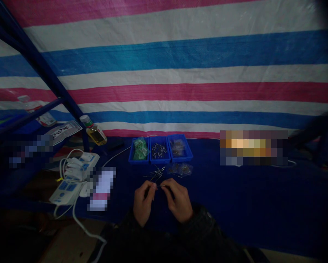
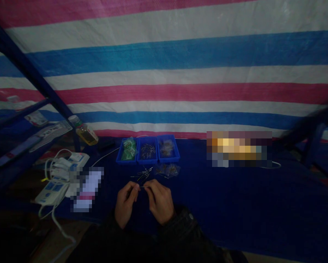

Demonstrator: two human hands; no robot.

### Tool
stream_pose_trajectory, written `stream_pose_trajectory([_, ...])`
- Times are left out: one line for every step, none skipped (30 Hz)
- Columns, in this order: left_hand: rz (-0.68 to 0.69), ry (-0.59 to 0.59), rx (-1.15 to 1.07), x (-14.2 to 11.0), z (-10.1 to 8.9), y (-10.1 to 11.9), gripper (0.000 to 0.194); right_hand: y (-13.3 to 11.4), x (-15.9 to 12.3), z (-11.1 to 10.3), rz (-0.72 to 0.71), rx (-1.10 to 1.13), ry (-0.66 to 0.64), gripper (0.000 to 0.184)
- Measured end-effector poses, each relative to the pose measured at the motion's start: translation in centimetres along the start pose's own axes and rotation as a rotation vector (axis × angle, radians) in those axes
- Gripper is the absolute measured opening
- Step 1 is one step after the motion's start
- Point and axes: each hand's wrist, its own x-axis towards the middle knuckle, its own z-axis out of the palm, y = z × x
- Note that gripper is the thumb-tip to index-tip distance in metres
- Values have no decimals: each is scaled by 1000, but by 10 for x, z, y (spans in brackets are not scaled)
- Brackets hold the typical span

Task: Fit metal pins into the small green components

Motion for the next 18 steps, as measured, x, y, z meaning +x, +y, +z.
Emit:
stream_pose_trajectory([-1, -5, 2, 0, 0, 0, 39, 0, 0, 0, 1, 1, 1, 17])
stream_pose_trajectory([-3, -9, 5, 0, 0, 0, 39, 0, 0, 0, 5, -1, 5, 18])
stream_pose_trajectory([-4, -13, 8, 0, 0, 0, 39, 0, 1, 0, 12, -4, 10, 18])
stream_pose_trajectory([-5, -15, 12, 0, 1, 0, 39, 0, 1, 0, 22, -8, 11, 18])
stream_pose_trajectory([-4, -15, 13, 0, 1, 1, 38, 1, 1, 0, 32, -14, 9, 18])
stream_pose_trajectory([-4, -14, 13, 0, 1, 1, 38, 1, 1, 0, 40, -18, 3, 19])
stream_pose_trajectory([-5, -12, 10, 0, 1, 1, 37, 1, 1, 0, 48, -22, -4, 19])
stream_pose_trajectory([-5, -10, 6, 0, 1, 1, 37, 1, 1, 0, 54, -23, -12, 20])
stream_pose_trajectory([-5, -8, 0, 0, 1, 0, 36, 0, 1, -1, 55, -21, -20, 21])
stream_pose_trajectory([-3, -6, -6, 0, 1, -1, 36, 0, 1, -1, 53, -17, -25, 20])
stream_pose_trajectory([-1, -4, -11, 0, 0, -2, 35, -1, 1, -2, 49, -11, -27, 18])
stream_pose_trajectory([0, -1, -15, 0, 0, -3, 35, -2, 1, -2, 42, -2, -25, 16])
stream_pose_trajectory([0, 3, -18, 0, 0, -4, 35, -2, 1, -3, 34, 4, -18, 15])
stream_pose_trajectory([-1, 6, -20, 0, 0, -5, 35, -3, 1, -3, 26, 7, -10, 15])
stream_pose_trajectory([-2, 9, -21, 0, 0, -5, 35, -3, 1, -3, 19, 8, -1, 14])
stream_pose_trajectory([-3, 9, -21, 0, 0, -4, 35, -3, 1, -3, 15, 7, 5, 15])
stream_pose_trajectory([-2, 3, -19, 0, 0, -3, 35, -3, 1, -2, 12, 6, 10, 15])
stream_pose_trajectory([0, -11, -13, 0, 0, -2, 35, -2, 1, -2, 12, 5, 14, 16])
